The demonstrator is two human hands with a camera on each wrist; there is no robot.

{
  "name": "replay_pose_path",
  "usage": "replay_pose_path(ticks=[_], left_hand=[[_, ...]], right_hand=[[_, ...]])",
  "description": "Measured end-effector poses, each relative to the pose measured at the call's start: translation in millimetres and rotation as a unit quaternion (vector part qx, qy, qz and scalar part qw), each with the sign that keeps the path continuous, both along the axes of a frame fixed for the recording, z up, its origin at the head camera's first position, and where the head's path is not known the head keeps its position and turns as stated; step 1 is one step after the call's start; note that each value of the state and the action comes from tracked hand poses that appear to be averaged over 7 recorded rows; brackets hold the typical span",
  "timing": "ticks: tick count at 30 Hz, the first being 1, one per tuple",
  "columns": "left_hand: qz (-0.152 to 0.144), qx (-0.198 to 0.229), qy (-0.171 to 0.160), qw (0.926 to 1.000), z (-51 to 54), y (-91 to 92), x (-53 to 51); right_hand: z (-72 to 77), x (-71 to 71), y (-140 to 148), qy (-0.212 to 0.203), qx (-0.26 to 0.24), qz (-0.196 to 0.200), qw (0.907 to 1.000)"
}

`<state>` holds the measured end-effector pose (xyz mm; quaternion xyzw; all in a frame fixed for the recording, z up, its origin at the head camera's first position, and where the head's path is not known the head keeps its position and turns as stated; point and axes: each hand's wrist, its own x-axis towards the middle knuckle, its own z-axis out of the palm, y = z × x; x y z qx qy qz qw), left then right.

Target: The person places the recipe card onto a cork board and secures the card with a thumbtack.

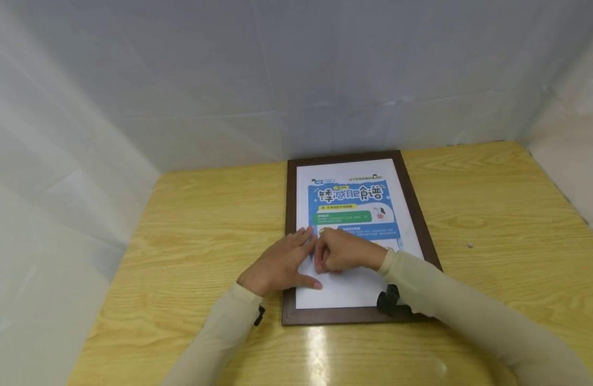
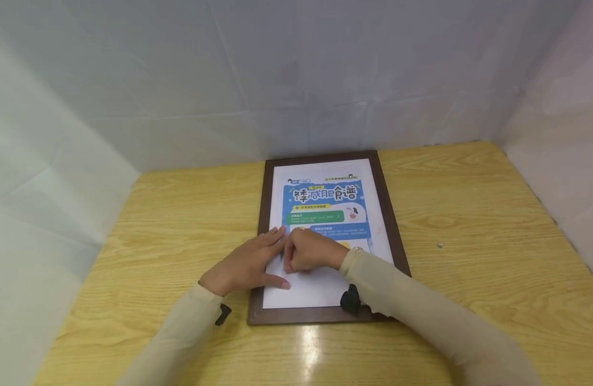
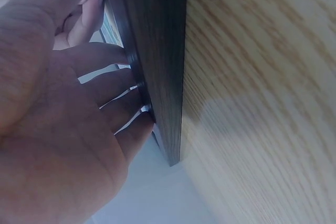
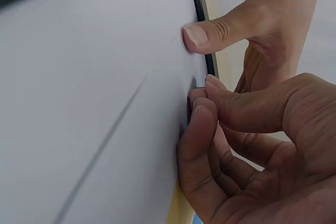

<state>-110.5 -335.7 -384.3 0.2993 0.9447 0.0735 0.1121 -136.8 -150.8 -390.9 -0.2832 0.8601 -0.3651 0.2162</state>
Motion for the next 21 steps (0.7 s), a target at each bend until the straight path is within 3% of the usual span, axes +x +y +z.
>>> replay_pose_path(ticks=[21], left_hand=[[-0.010,0.009,0.002,0.9999,3.5,-2.4,3.2]], right_hand=[[6.8,-5.3,-4.5,-0.002,0.060,-0.004,0.9982]])
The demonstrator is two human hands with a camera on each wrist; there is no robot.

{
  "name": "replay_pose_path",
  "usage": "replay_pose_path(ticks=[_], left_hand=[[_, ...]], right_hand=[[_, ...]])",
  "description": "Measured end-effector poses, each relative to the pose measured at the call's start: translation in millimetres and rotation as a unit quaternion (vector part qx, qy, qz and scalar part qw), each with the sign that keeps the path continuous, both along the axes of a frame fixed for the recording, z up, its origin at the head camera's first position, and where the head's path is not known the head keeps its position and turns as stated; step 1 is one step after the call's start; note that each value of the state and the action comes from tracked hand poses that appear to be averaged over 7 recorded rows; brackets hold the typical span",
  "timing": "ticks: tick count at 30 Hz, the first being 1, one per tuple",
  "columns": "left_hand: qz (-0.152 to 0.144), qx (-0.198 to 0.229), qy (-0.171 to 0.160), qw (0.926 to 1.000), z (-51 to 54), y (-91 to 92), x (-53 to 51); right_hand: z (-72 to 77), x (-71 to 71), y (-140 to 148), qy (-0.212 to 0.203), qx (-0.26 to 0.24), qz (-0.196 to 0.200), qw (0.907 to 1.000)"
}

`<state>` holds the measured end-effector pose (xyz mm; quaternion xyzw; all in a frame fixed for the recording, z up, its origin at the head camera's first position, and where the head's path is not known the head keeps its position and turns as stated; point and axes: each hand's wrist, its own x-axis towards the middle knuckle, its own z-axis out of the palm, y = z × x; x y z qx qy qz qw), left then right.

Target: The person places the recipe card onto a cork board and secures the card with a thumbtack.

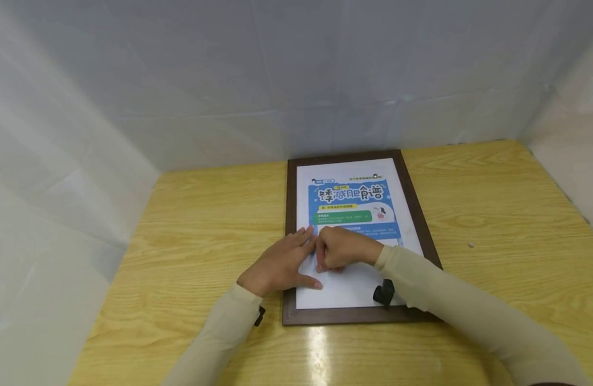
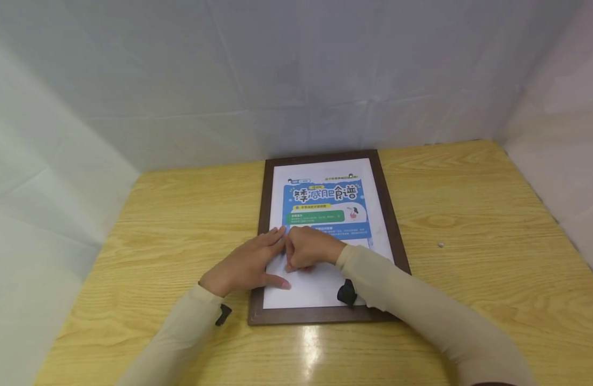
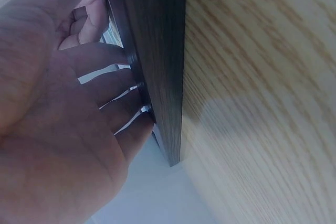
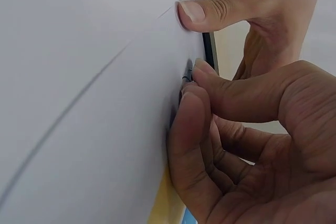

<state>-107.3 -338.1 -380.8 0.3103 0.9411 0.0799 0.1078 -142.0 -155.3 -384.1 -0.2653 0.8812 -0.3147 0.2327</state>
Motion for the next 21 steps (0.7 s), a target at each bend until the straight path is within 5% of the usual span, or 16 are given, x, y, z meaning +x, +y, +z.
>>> replay_pose_path(ticks=[11,21], left_hand=[[0.005,0.000,-0.006,1.0000,0.9,1.1,0.6],[0.006,-0.008,-0.005,0.9999,1.7,1.5,1.3]], right_hand=[[-0.7,1.7,-2,0.007,0.020,-0.019,0.9996],[1.5,0.1,19,0.019,-0.026,0.007,0.9995]])
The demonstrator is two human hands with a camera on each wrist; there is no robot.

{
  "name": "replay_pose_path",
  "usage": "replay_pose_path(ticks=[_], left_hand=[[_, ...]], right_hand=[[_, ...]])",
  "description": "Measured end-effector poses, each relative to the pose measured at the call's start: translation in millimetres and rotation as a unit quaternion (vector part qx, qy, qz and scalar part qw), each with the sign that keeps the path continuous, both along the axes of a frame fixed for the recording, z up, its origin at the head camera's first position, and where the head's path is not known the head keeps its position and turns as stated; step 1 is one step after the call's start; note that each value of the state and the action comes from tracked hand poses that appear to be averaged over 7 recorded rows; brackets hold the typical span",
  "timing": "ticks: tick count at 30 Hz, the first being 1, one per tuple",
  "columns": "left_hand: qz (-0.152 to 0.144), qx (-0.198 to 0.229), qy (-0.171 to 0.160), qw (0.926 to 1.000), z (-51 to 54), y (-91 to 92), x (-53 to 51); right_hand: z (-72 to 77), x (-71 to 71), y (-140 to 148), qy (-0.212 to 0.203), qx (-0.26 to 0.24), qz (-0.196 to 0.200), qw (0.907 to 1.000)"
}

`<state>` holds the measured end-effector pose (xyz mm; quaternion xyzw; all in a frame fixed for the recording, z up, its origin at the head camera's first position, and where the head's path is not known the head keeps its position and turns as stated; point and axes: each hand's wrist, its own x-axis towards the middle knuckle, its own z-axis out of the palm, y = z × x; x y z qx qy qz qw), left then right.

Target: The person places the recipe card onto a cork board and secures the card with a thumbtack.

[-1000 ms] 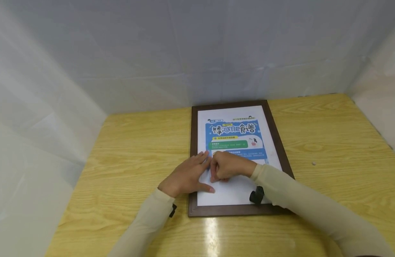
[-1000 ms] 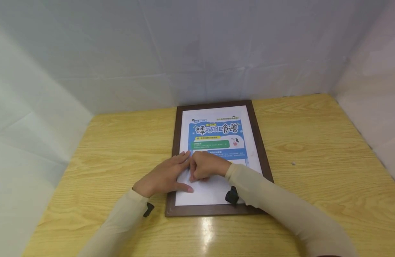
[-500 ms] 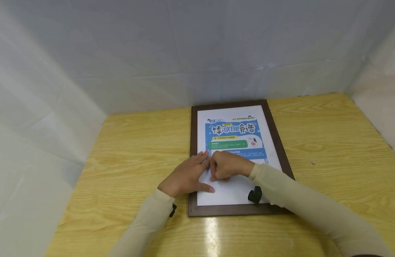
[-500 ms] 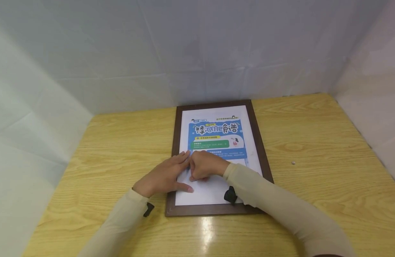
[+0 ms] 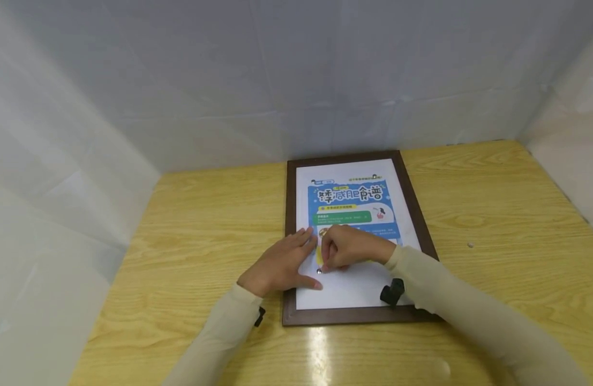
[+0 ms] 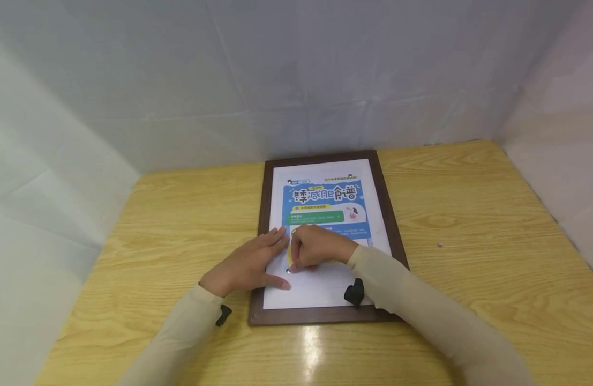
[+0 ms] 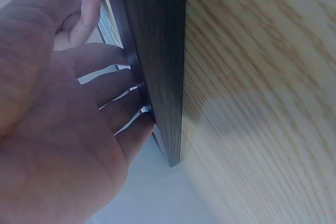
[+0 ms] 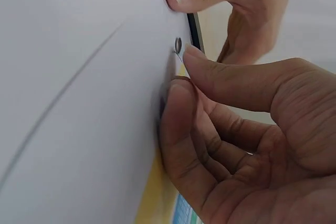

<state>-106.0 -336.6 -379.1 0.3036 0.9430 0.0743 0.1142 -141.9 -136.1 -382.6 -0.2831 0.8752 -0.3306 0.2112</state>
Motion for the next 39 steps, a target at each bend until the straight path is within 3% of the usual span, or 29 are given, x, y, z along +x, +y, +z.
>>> replay_pose_path(ticks=[11,20,26,33,39], left_hand=[[0.004,0.005,0.004,1.0000,-1.3,-1.0,0.3],[0.003,0.002,0.009,1.0000,-3.2,-1.9,0.0],[0.002,0.001,0.007,1.0000,-3.3,-1.7,-0.1],[0.003,0.002,0.010,0.9999,-3.3,-2.5,0.7],[0.005,0.007,0.009,0.9999,-4.5,-2.9,0.9]], right_hand=[[14.5,5.0,57,0.066,-0.030,-0.015,0.9973],[25.0,18.2,120,0.104,-0.016,-0.095,0.9899],[20.2,28.2,166,0.138,0.026,-0.143,0.9797],[10.0,36.6,215,0.128,0.064,-0.183,0.9726],[0.1,38.6,239,0.130,0.099,-0.210,0.9639]])
